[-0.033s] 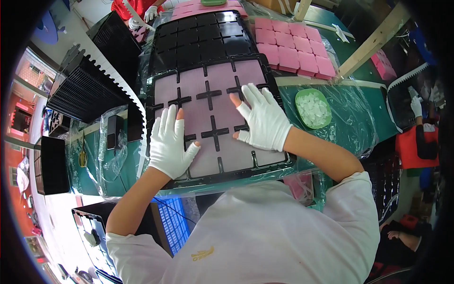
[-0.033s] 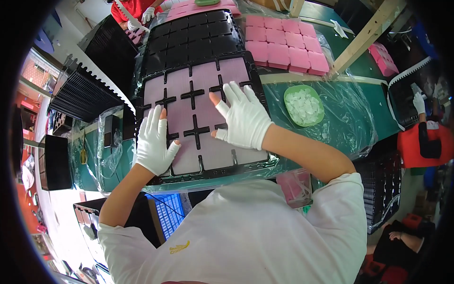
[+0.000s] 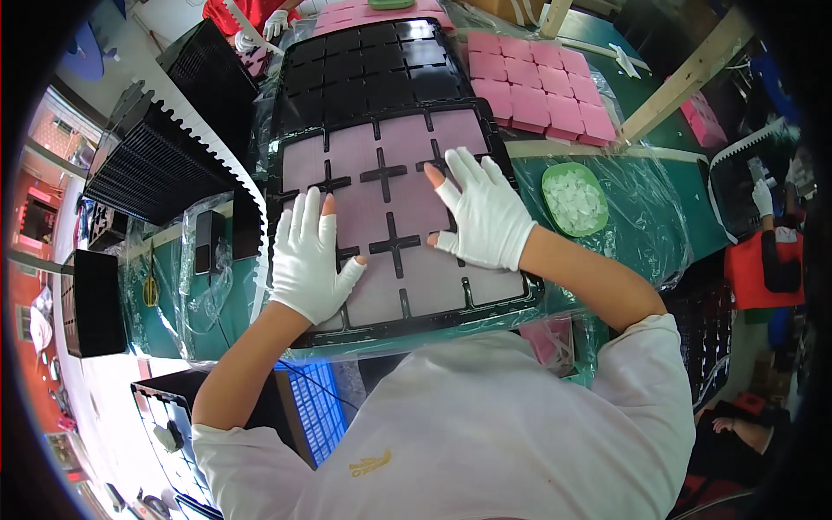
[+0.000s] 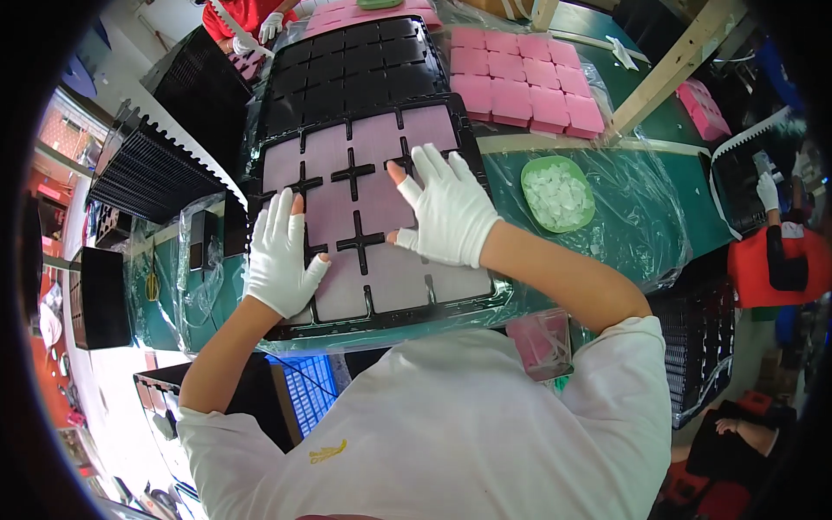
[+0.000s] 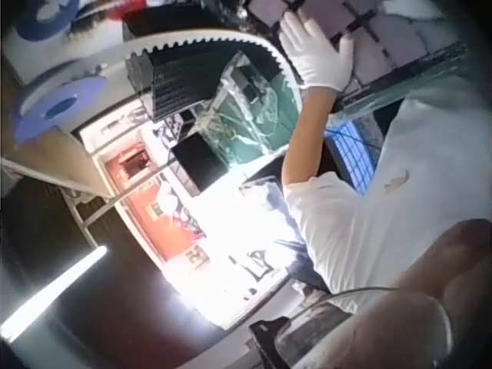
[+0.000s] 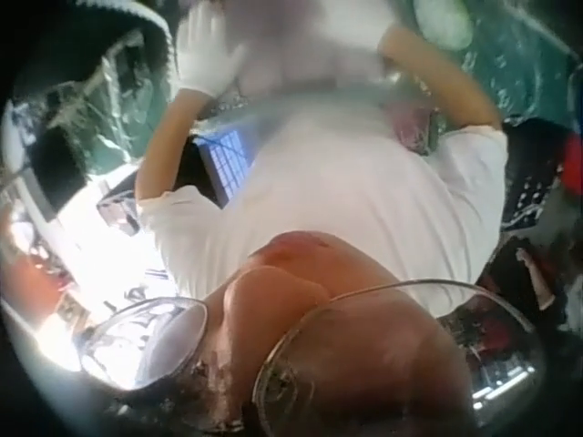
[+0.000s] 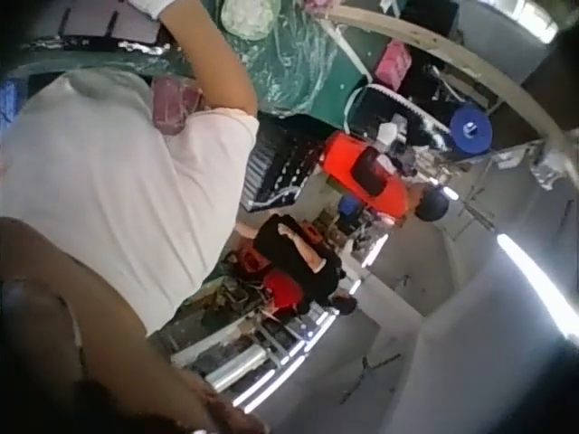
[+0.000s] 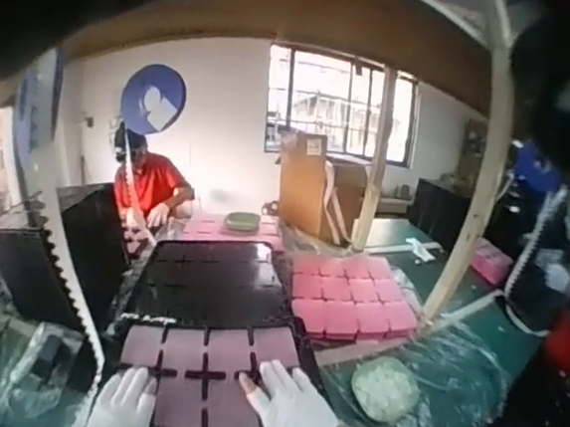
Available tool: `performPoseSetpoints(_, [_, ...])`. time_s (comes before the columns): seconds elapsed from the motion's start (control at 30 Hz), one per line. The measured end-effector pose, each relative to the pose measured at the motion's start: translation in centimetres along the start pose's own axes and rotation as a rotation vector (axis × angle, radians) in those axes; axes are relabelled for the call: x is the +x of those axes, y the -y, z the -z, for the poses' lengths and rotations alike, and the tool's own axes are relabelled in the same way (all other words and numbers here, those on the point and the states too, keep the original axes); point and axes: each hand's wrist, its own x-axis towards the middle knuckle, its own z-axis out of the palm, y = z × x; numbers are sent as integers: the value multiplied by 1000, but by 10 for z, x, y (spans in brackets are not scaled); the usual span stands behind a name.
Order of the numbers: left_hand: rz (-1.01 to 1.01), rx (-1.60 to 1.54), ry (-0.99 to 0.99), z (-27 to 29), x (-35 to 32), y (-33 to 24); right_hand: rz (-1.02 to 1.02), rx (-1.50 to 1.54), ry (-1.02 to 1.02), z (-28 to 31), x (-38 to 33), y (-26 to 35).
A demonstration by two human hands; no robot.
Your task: The person peels stickers from a strip and adheres them onto a black plastic tray. The person then aligns and presses a foam insert into the tray, stacks the tray onto another, and unwinds more tape to apply stickers to the next tray.
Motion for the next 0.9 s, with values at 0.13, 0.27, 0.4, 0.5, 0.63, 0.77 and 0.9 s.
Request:
performPoseSetpoints(0.13, [4,60,43,-13,29,23,-6,36,24,0,31,-20])
performPoseSetpoints(0.27, [-22,63,-16,-23,61,38,-18,48,-10,-14,57,-37])
performPoseSetpoints(0.4, [36,0,-20,-14,77,33,-100,142,40,-2,71,-35])
performPoseSetpoints(0.5, [29,-15,-23,-13,62,23,-48,206,-23,-9,53,-29])
performPoseSetpoints(0.63, [6,65,155,6,17,-7,-90,264,58,10,1,-4])
performPoseSetpoints(0.77, [-32,-69,144,15,-36,-27,-22,114,91,18,-49,33])
performPoseSetpoints(0.9, [-72,-92,128,36,-82,-52,11,158,38,22,-93,53])
